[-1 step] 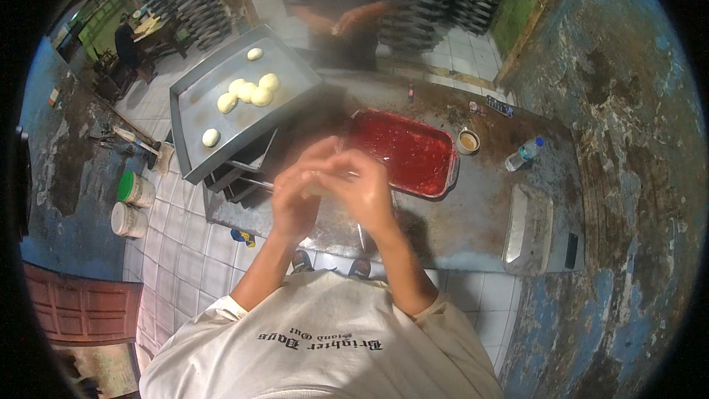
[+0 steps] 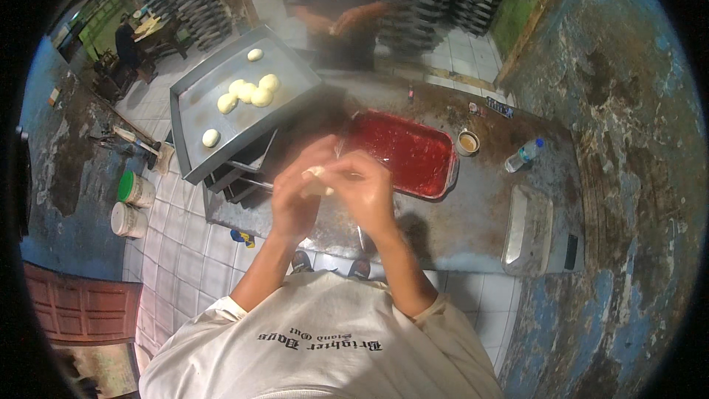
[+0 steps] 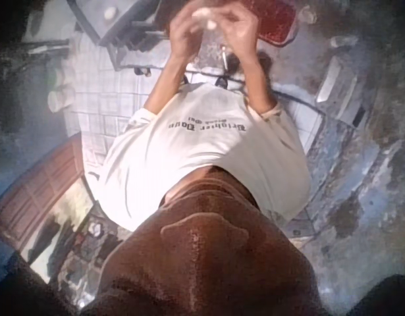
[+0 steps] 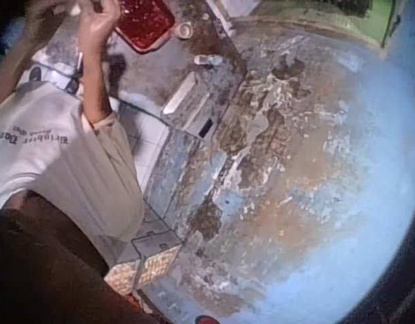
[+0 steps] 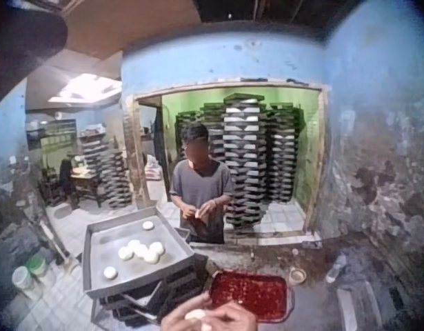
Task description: The person prepares bread rolls by filling dough with a red substance and placing them on a tray. The person scoops the red filling from a container, places it onto a piece of dough held in one hand, folds the dough over the filling to seal it, and then places the formed roll onto a metal tray alongside others.
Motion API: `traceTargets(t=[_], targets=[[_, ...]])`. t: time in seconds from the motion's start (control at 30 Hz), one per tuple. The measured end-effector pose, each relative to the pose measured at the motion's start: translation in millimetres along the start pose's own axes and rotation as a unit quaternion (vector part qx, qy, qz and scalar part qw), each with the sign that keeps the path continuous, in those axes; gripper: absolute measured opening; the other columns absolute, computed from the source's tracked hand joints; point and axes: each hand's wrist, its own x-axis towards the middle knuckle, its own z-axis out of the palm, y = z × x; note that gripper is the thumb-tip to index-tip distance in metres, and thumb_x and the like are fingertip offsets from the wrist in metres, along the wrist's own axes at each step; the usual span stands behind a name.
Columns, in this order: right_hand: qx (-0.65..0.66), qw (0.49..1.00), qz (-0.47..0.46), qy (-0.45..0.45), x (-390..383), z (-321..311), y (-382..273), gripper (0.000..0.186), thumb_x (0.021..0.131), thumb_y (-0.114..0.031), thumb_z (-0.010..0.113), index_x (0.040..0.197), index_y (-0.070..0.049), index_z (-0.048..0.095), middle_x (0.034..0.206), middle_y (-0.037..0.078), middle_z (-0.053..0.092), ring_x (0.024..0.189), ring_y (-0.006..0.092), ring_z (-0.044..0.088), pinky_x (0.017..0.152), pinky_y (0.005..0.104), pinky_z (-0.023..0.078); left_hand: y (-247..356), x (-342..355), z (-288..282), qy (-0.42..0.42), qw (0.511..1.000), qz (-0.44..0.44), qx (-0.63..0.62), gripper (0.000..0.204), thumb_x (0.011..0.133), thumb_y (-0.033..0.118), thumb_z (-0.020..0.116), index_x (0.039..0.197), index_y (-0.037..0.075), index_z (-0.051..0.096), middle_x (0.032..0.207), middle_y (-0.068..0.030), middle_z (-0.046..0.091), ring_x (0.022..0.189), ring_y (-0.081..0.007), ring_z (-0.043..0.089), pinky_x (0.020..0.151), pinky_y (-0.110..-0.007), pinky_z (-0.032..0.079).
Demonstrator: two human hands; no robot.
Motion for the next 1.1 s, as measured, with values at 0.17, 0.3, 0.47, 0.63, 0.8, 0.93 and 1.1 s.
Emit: traceTargets(t=[0.17, 0.3, 0.47, 0.63, 0.8, 0.93, 1.1], targets=[[-0.143, 0.987, -0.067, 0.037, -8.7, 10.8, -2.4, 0.024, 0.085, -0.002, 0.080, 0.109, 0.001, 0.077, 0.094, 0.008, 0.070, 0.083, 0.0174, 0.068, 0.074, 0.0313, 0.056, -3.8, -11.7, -6.9, 0.204, 0.963, -0.157, 0.081, 0.037, 0.108, 0.025, 0.058, 0.129, -0.004, 0.066, 0.119, -0.0078, 0.071, 0.107, -0.0162, 0.068, 0.094, -0.033, 0.055], [-0.212, 0.968, -0.135, 0.006, -10.3, 13.9, 11.6, 0.026, 0.082, -0.003, 0.083, 0.106, 0.002, 0.078, 0.104, 0.011, 0.068, 0.088, 0.0187, 0.068, 0.076, 0.0333, 0.056, -7.9, -11.7, -5.7, 0.210, 0.971, -0.106, 0.036, 0.035, 0.108, 0.023, 0.057, 0.128, -0.004, 0.067, 0.119, -0.0092, 0.071, 0.108, -0.0162, 0.067, 0.096, -0.034, 0.054], [-0.119, 0.990, -0.059, 0.049, 8.8, 18.8, 0.5, 0.024, 0.079, -0.002, 0.082, 0.102, -0.004, 0.078, 0.097, 0.010, 0.070, 0.084, 0.0242, 0.069, 0.077, 0.0353, 0.055, 2.0, -7.2, -14.8, 0.106, 0.987, -0.022, 0.117, 0.029, 0.107, 0.017, 0.057, 0.124, -0.003, 0.069, 0.121, -0.0089, 0.070, 0.112, -0.0187, 0.065, 0.103, -0.035, 0.049], [-0.068, 0.997, 0.046, 0.011, 12.8, 49.0, -7.4, 0.019, 0.083, -0.004, 0.080, 0.101, 0.000, 0.078, 0.095, 0.013, 0.071, 0.085, 0.0214, 0.070, 0.076, 0.0327, 0.055, 10.9, -0.9, -20.7, 0.152, 0.973, 0.078, 0.158, 0.017, 0.104, 0.011, 0.059, 0.110, -0.002, 0.070, 0.114, -0.0078, 0.071, 0.111, -0.0155, 0.064, 0.102, -0.032, 0.047], [-0.162, 0.985, -0.048, -0.029, 20.6, 112.6, -27.3, 0.021, 0.084, 0.000, 0.079, 0.105, 0.001, 0.079, 0.093, 0.010, 0.072, 0.086, 0.0180, 0.068, 0.079, 0.0285, 0.054, 39.4, 11.8, -63.1, 0.292, 0.955, 0.004, 0.047, 0.015, 0.105, 0.014, 0.060, 0.102, 0.002, 0.068, 0.098, -0.0045, 0.069, 0.089, -0.0107, 0.064, 0.085, -0.031, 0.052], [-0.178, 0.977, -0.094, -0.075, 33.5, 149.6, -9.3, 0.023, 0.083, 0.001, 0.081, 0.105, 0.000, 0.079, 0.100, 0.010, 0.070, 0.090, 0.0170, 0.066, 0.078, 0.0288, 0.053, 75.6, 12.6, -94.6, 0.314, 0.948, -0.027, 0.042, 0.020, 0.106, 0.015, 0.059, 0.098, 0.000, 0.069, 0.099, -0.0058, 0.071, 0.090, -0.0127, 0.066, 0.087, -0.031, 0.052], [-0.065, 0.993, 0.044, -0.085, 71.0, 209.9, -0.6, 0.041, 0.080, -0.003, 0.083, 0.120, -0.001, 0.072, 0.135, 0.015, 0.058, 0.125, 0.0242, 0.057, 0.097, 0.0361, 0.051, 123.3, 11.8, -146.5, 0.181, 0.925, 0.168, 0.290, 0.033, 0.108, 0.021, 0.053, 0.105, -0.002, 0.076, 0.126, -0.0174, 0.070, 0.127, -0.0301, 0.061, 0.107, -0.042, 0.045]])
